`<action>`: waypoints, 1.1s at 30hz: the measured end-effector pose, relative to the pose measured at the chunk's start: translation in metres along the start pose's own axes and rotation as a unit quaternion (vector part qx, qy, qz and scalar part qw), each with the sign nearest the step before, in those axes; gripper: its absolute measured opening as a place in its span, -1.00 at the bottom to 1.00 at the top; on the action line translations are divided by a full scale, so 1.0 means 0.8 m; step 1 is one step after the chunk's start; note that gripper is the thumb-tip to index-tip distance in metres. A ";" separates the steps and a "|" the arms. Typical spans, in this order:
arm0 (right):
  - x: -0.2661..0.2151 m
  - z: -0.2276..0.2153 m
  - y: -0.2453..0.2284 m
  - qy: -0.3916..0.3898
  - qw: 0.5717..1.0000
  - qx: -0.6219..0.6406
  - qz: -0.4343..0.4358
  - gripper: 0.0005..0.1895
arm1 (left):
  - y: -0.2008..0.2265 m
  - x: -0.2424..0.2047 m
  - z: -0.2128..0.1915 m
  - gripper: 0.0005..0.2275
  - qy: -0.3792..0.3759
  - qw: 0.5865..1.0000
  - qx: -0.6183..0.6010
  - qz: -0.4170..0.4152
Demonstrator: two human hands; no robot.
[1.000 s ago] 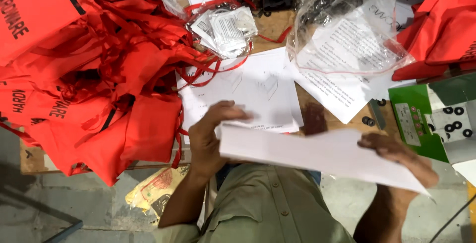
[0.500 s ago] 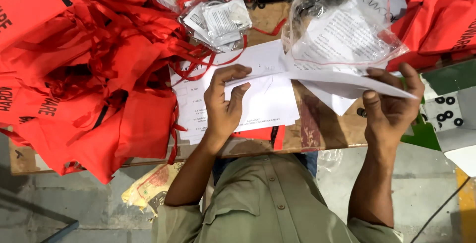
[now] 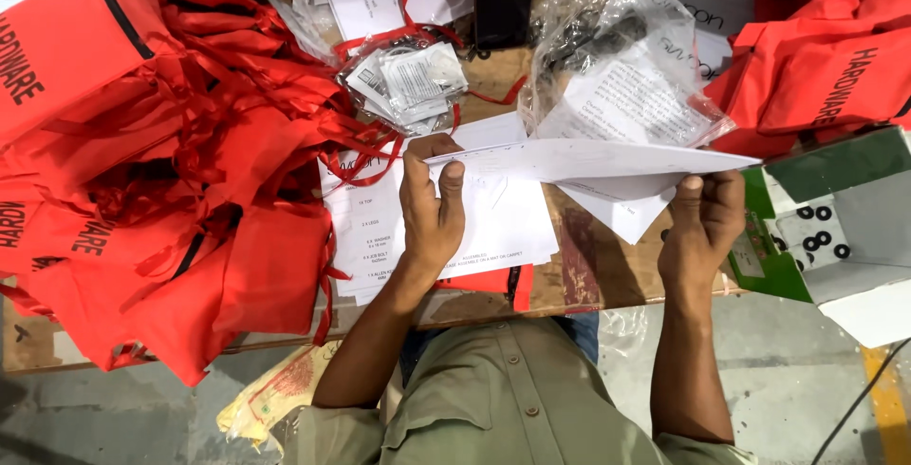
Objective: The person sorts hardware components and packs them into small red bags with instruction sheets.
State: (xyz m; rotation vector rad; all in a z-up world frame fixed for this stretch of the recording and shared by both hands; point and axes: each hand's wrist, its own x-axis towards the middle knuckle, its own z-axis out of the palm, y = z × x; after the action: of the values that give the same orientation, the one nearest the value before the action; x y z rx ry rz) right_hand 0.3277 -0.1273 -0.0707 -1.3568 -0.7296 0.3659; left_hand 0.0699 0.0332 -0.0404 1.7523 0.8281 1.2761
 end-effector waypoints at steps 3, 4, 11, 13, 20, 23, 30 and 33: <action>0.002 0.002 0.000 0.005 0.999 0.016 -0.041 -0.75 | 0.000 0.002 0.003 -0.76 0.003 0.999 -0.003 0.037; 0.002 0.000 0.004 0.016 0.998 0.010 -0.053 -0.81 | -0.001 0.001 0.004 -0.76 0.006 1.000 0.000 0.021; -0.020 0.028 -0.081 0.056 0.967 -0.189 -0.159 -0.90 | 0.006 -0.028 0.017 -0.80 0.068 0.998 0.003 -0.012; -0.048 0.026 -0.065 0.009 0.957 -0.197 -0.215 -0.95 | 0.045 -0.048 0.021 -0.79 0.037 0.990 0.080 0.109; -0.067 0.110 -0.146 -0.201 0.910 -0.223 -0.287 -0.56 | 0.143 -0.046 0.007 -0.57 -0.114 0.989 0.012 0.096; -0.064 0.119 -0.148 -0.240 0.905 -0.214 -0.278 -0.53 | 0.134 -0.049 0.002 -0.49 -0.161 0.967 -0.171 -0.096; -0.066 0.129 -0.145 -0.285 0.901 -0.189 -0.266 -0.46 | 0.088 -0.073 0.002 -0.60 -0.136 0.973 -0.172 -0.070; -0.068 0.129 -0.142 -0.279 0.898 -0.201 -0.276 -0.44 | 0.094 -0.066 -0.001 -0.60 -0.147 0.969 -0.177 -0.095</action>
State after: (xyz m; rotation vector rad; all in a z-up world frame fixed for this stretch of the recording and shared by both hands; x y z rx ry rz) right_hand 0.2008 -0.1075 0.0292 -1.3579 -1.7008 0.1433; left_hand 0.0585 -0.0474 0.0029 1.4874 0.5439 0.9403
